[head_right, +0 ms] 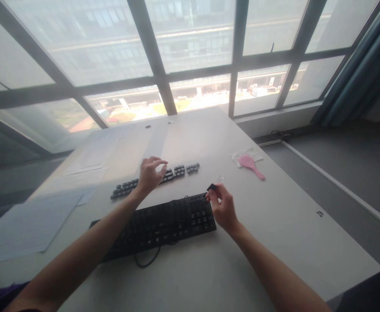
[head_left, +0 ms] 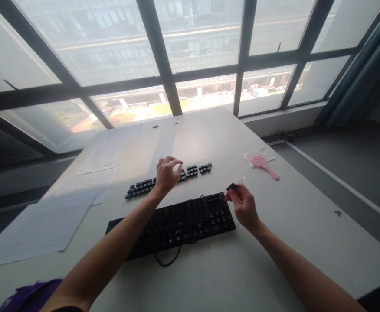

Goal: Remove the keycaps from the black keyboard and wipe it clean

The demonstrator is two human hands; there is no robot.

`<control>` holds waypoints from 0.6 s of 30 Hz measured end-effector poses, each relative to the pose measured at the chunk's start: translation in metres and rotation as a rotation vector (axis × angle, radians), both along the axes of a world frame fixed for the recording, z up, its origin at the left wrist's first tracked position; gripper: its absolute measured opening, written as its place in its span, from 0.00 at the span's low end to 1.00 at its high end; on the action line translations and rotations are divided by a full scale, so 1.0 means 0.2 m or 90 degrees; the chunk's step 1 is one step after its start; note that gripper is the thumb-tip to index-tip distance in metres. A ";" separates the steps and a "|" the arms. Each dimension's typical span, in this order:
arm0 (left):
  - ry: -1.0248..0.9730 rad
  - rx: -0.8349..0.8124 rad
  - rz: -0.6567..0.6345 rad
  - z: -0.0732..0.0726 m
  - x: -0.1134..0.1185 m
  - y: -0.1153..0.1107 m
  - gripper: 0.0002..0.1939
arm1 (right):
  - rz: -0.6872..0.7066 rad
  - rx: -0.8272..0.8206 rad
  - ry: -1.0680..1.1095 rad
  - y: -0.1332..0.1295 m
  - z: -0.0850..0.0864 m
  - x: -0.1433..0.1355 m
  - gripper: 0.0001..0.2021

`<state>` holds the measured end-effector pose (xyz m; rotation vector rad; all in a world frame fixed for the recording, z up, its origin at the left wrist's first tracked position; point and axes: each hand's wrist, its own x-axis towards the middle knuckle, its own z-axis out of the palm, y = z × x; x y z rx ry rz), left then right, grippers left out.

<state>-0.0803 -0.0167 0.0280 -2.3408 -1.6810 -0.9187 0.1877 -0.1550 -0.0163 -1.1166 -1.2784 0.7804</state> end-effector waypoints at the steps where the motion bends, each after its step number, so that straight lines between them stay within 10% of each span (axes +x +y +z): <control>1: -0.004 -0.001 0.012 0.01 -0.08 -0.04 0.11 | 0.001 0.000 0.005 0.00 0.00 0.00 0.08; 18: -0.091 -0.108 0.201 -0.18 -1.02 -1.00 0.18 | -0.015 -0.036 -0.027 -0.07 -0.04 -0.12 0.14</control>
